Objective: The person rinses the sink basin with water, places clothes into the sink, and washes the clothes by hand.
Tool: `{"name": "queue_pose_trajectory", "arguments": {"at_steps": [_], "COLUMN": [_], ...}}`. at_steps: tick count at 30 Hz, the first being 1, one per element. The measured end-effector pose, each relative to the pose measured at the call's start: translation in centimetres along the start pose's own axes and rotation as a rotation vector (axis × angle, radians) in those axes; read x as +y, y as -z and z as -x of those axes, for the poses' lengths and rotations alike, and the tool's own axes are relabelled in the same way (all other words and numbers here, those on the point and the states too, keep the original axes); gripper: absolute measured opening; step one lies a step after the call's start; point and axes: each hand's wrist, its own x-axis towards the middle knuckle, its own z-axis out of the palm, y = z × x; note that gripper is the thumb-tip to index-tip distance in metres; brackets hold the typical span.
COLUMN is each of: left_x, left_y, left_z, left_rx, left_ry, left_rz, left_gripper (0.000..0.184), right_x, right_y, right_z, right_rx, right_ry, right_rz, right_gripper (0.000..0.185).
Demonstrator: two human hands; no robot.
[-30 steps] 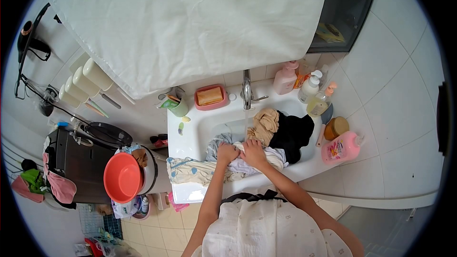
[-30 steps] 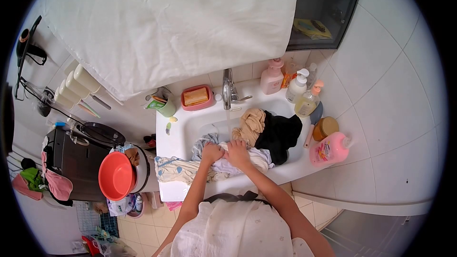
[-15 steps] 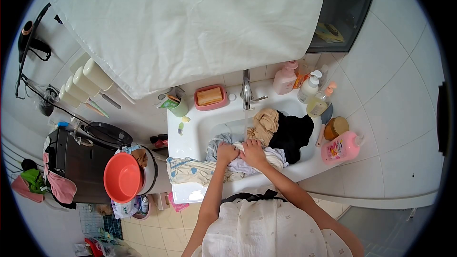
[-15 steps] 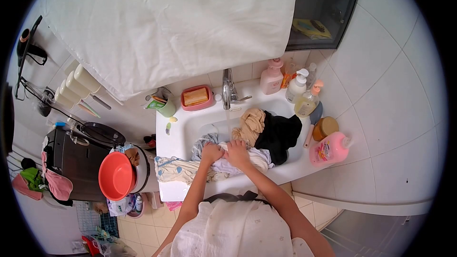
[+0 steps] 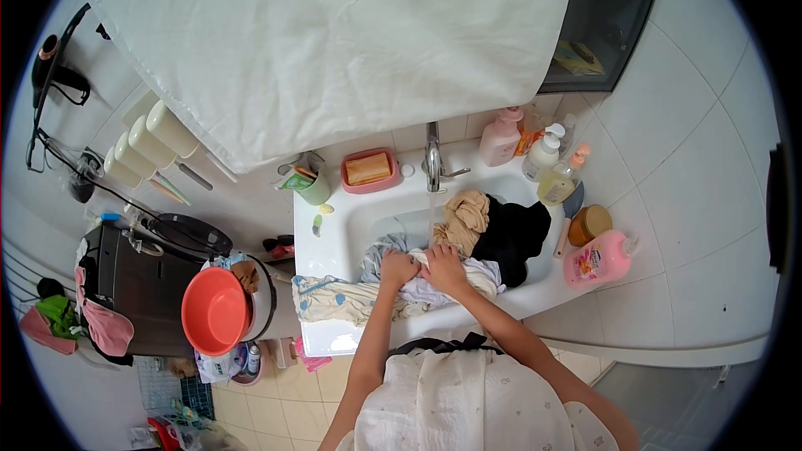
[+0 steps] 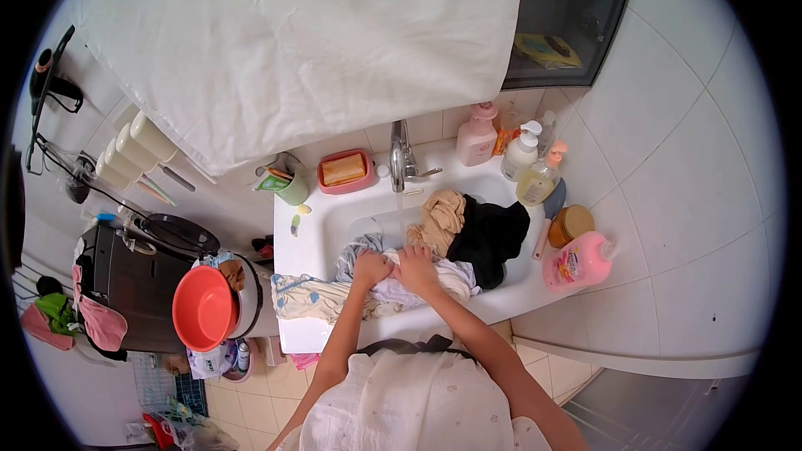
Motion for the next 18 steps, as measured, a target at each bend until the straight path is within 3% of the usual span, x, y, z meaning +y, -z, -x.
{"name": "queue_pose_trajectory", "arguments": {"at_steps": [18], "left_x": [-0.08], "left_y": [-0.12], "left_z": [0.03], "left_rx": [0.053], "left_ry": [-0.018], "left_rz": [0.012], "left_gripper": [0.032], "right_x": [0.06], "right_y": [-0.04], "right_z": [-0.01], "right_rx": [-0.008], "right_ry": [0.005], "right_rz": [0.001], "right_gripper": [0.032]}}
